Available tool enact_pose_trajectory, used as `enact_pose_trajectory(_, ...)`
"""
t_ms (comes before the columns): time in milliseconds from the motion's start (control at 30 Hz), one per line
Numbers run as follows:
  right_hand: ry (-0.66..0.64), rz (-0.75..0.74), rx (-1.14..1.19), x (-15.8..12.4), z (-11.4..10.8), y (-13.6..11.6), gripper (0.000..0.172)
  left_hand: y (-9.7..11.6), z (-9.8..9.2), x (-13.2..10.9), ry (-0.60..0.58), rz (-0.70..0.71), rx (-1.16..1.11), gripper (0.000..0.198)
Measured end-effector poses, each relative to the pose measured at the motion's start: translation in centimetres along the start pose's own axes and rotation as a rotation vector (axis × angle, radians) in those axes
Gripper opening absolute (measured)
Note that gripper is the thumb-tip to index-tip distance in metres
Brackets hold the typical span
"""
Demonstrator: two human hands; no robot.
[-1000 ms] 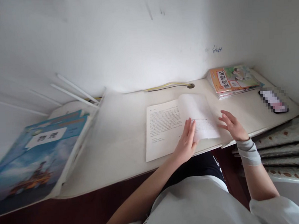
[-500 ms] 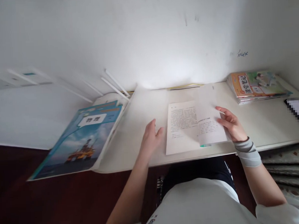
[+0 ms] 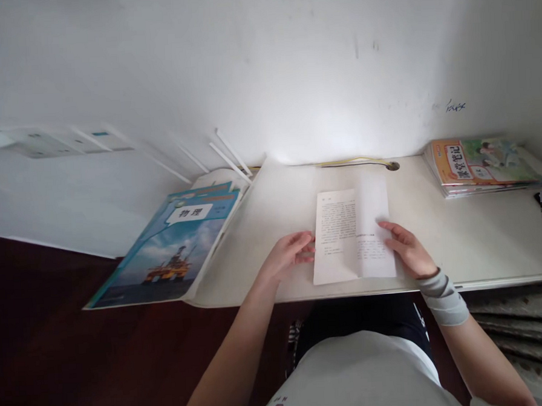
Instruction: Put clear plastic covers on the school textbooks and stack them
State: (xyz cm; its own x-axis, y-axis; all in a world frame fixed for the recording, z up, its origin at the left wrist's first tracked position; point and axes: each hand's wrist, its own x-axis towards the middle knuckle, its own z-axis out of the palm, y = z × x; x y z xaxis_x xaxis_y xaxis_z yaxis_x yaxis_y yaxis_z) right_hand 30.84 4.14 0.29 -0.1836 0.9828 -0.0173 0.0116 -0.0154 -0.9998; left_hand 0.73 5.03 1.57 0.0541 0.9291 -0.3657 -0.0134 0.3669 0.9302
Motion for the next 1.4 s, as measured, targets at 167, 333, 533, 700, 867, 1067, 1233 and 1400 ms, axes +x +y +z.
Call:
enact_pose_trajectory(167, -0.022, 0.012, 0.068, -0.2, 2.0, 1.2, 0.045, 0.5, 1.0, 0.5, -0.142, -0.117, -0.043, 0.033)
enact_pose_trajectory(333, 0.018, -0.038, -0.009, -0.4, 1.9, 0.9, 0.043, 2.3, 2.8, 0.6, -0.034, 0.068, 0.066, 0.023)
enact_pose_trajectory(533, 0.087, -0.076, -0.074, -1.2, 0.6, -2.2, 0.043, 9.6, 5.7, -1.6, 0.052, 0.383, 0.278, 0.022)
enact_pose_trajectory(700, 0.145, -0.143, -0.363, -2.3, -1.8, -4.4, 0.051, 11.1, 10.9, -1.8, -0.150, 0.468, 0.369, 0.035)
enact_pose_trajectory(867, 0.197, -0.200, -0.552, -2.9, -4.0, -2.9, 0.062, 8.5, 12.9, -0.7, -0.238, 0.375, 0.063, 0.040)
enact_pose_trajectory(1067, 0.235, -0.154, -0.950, -2.4, -5.9, -0.3, 0.069, 6.7, 5.7, -1.9, -0.008, 0.395, 0.093, 0.034)
enact_pose_trajectory(1233, 0.193, -0.259, -1.364, -2.6, -1.5, -2.6, 0.052, 3.2, -3.9, -3.1, 0.325, 0.233, 0.404, 0.030)
enact_pose_trajectory(1400, -0.106, -0.301, -1.474, -1.5, 6.6, -4.0, 0.044, 1.1, -6.2, -3.5, 0.738, 0.287, 1.162, 0.032)
